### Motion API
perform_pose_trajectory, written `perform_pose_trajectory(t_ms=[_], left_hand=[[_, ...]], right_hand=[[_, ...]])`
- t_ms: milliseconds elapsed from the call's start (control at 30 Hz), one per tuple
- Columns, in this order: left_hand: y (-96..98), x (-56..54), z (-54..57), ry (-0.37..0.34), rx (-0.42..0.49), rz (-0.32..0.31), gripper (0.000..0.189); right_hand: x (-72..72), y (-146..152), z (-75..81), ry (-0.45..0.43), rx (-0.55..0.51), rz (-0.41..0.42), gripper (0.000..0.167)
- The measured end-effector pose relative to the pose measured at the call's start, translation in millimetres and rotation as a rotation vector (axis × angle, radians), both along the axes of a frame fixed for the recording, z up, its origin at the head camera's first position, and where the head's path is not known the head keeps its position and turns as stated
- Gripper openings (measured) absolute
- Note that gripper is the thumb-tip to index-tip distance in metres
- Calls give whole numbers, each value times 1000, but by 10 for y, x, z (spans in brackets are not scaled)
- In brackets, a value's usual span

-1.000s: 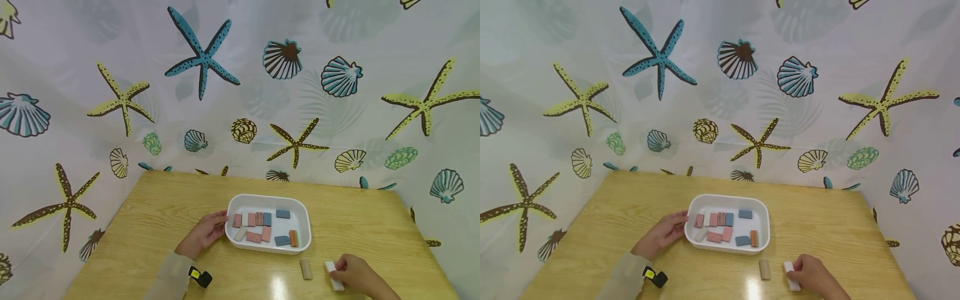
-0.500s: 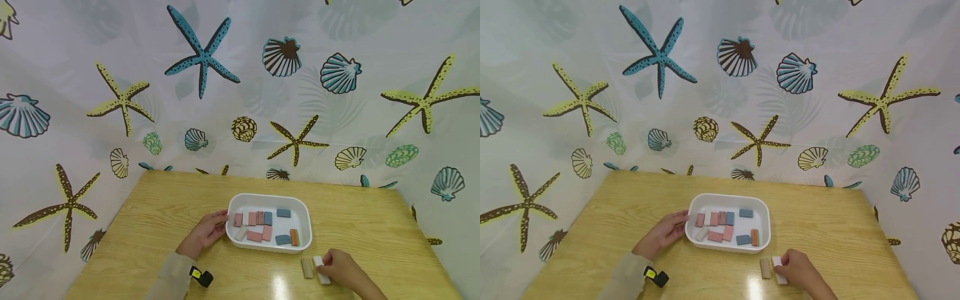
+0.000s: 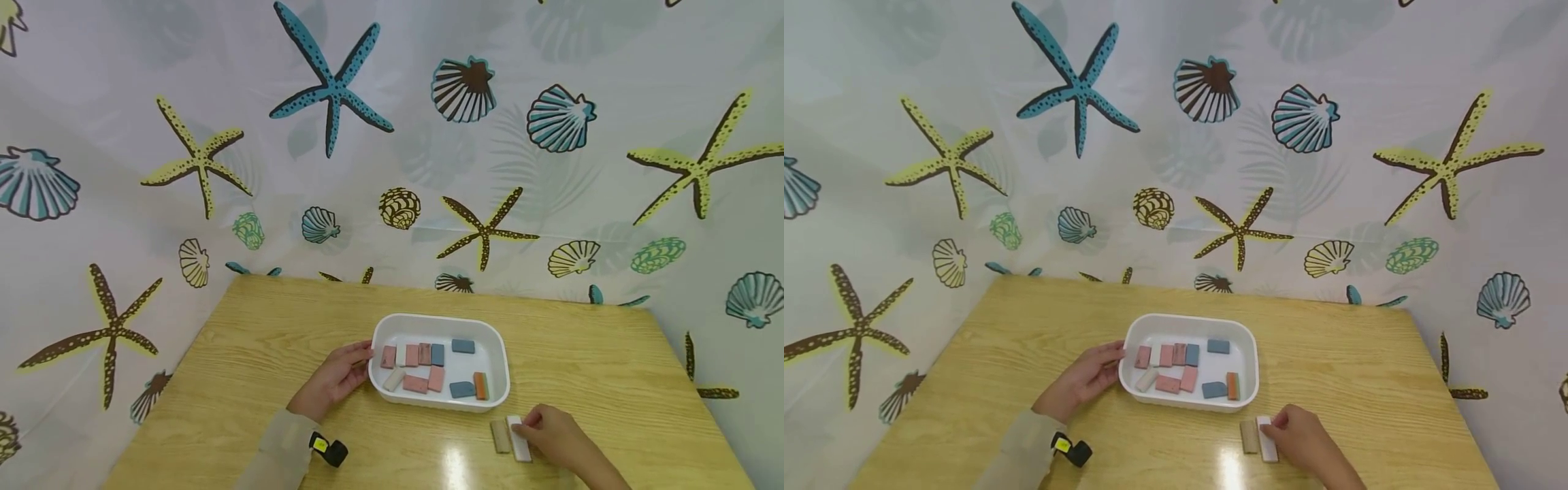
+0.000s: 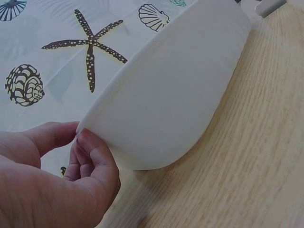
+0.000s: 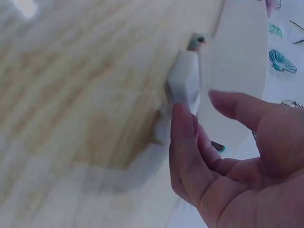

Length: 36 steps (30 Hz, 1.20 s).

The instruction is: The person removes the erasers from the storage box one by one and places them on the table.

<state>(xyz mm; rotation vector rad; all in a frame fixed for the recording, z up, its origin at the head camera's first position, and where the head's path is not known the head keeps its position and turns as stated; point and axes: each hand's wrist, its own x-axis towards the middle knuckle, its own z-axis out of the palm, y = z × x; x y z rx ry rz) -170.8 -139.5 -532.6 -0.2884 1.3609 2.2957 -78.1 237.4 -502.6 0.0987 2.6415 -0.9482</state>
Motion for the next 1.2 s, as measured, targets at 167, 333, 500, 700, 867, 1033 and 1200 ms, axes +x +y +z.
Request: perform_pose_trajectory(t_ms=[167, 333, 500, 700, 867, 1033, 1200], left_hand=[[-10, -6, 39, 6, 5, -5, 46], [-25, -2, 74, 15, -15, -2, 47], [-35, -19, 83, 22, -21, 6, 46], [-35, -44, 51, 18, 7, 3, 45], [-14, -32, 27, 13, 4, 8, 45], [22, -15, -22, 25, 1, 2, 46], [40, -10, -27, 26, 6, 18, 46]], right_hand=[[-118, 107, 185, 47, -168, -67, 29], [-289, 91, 423, 39, -438, -121, 38], [-458, -136, 528, 24, -533, -109, 40], [-696, -496, 497, 22, -540, -65, 31], [-934, -709, 301, 19, -455, -64, 19], [-1092, -828, 85, 18, -361, -86, 14], [-1169, -927, -33, -24, -365, -157, 18]])
